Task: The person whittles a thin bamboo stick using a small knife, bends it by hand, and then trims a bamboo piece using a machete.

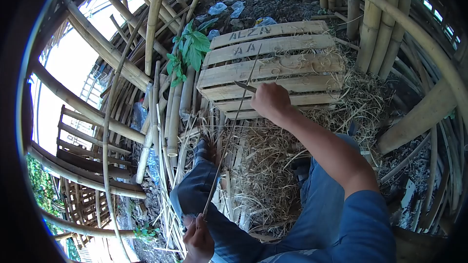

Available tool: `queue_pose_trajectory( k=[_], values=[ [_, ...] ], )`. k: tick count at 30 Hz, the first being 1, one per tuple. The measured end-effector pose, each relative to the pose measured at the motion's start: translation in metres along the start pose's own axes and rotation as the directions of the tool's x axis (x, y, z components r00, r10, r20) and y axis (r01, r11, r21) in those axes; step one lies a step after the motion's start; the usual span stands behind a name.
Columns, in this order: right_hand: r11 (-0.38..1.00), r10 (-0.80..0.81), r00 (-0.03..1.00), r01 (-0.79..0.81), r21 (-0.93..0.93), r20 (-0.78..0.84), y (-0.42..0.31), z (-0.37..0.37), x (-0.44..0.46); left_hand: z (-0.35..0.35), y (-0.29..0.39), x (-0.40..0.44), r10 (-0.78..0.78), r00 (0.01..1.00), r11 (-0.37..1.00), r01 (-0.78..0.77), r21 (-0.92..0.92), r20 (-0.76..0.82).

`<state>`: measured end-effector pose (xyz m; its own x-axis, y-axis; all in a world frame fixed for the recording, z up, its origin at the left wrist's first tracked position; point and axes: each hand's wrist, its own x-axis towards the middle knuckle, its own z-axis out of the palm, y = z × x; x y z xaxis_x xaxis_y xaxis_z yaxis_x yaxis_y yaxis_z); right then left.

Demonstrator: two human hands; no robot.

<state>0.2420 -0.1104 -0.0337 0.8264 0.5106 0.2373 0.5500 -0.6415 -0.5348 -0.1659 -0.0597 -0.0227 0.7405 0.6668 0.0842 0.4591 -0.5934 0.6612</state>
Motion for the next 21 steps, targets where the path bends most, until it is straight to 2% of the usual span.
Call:
queue_pose_trajectory(
  k=[2,4,6,7,9,10,11,12,13,14,15,16,17,19,20,21],
  values=[
    [0.996,-0.069,0.998,0.069,-0.051,0.007,0.007,0.001,0.004,0.0,-0.002,-0.001,0.049,0.999,0.998,-0.049,0.027,-0.001],
    [0.994,-0.075,0.997,0.077,-0.079,0.037,0.011,0.003,0.008,-0.002,-0.002,-0.002,0.092,0.996,0.994,-0.092,0.06,-0.001],
    [0.991,-0.076,0.995,0.084,-0.107,0.071,0.016,0.008,0.011,-0.005,-0.001,0.0,0.216,0.976,0.96,-0.211,0.184,-0.006],
    [0.983,-0.087,0.993,0.098,-0.154,0.074,0.019,0.011,0.014,-0.008,0.005,-0.001,0.215,0.977,0.96,-0.21,0.186,-0.007],
    [0.973,-0.103,0.992,0.117,-0.201,0.076,0.027,0.011,0.023,-0.014,0.018,-0.002,-0.017,1.0,1.0,0.018,-0.021,0.018],
    [0.988,0.02,0.995,-0.005,-0.153,0.099,0.034,0.009,0.029,-0.015,0.014,-0.005,-0.019,1.0,1.0,0.02,-0.019,0.013],
    [0.986,0.143,0.981,-0.13,-0.109,0.128,0.042,0.007,0.035,-0.018,0.005,-0.011,0.063,0.998,0.998,-0.063,-0.008,0.012],
    [0.979,0.181,0.98,-0.172,-0.111,0.082,0.049,-0.006,0.041,-0.023,-0.005,-0.018,0.146,0.989,0.989,-0.147,0.006,0.015],
    [0.971,0.216,0.976,-0.212,-0.11,0.034,0.053,-0.018,0.044,-0.029,-0.015,-0.024,0.146,0.989,0.989,-0.146,0.013,0.012],
    [0.973,0.206,0.978,-0.202,-0.109,0.031,0.056,-0.021,0.046,-0.033,-0.025,-0.03,0.181,0.983,0.973,-0.182,0.14,0.019],
    [0.971,0.194,0.976,-0.205,-0.126,-0.099,0.057,-0.024,0.044,-0.033,-0.028,-0.034,0.208,0.978,0.943,-0.209,0.26,0.035],
    [0.966,0.181,0.957,-0.216,-0.14,-0.226,0.058,-0.024,0.04,-0.032,-0.031,-0.037,0.174,0.984,0.946,-0.173,0.272,0.021],
    [0.966,0.183,0.958,-0.217,-0.143,-0.219,0.056,-0.02,0.034,-0.032,-0.034,-0.041,0.168,0.986,0.948,-0.168,0.272,0.025],
    [0.989,0.145,0.989,-0.146,-0.029,-0.035,0.033,-0.021,0.017,-0.029,-0.032,-0.044,0.057,0.998,0.941,-0.067,0.331,0.038],
    [0.985,0.167,0.982,-0.169,0.019,0.088,0.018,-0.02,0.008,-0.026,-0.033,-0.045,0.055,0.998,0.943,-0.065,0.328,0.04],
    [0.978,0.181,0.962,-0.198,0.066,0.207,0.005,-0.017,-0.001,-0.021,-0.035,-0.045,0.156,0.988,0.937,-0.148,0.316,-0.001]
  ],
)
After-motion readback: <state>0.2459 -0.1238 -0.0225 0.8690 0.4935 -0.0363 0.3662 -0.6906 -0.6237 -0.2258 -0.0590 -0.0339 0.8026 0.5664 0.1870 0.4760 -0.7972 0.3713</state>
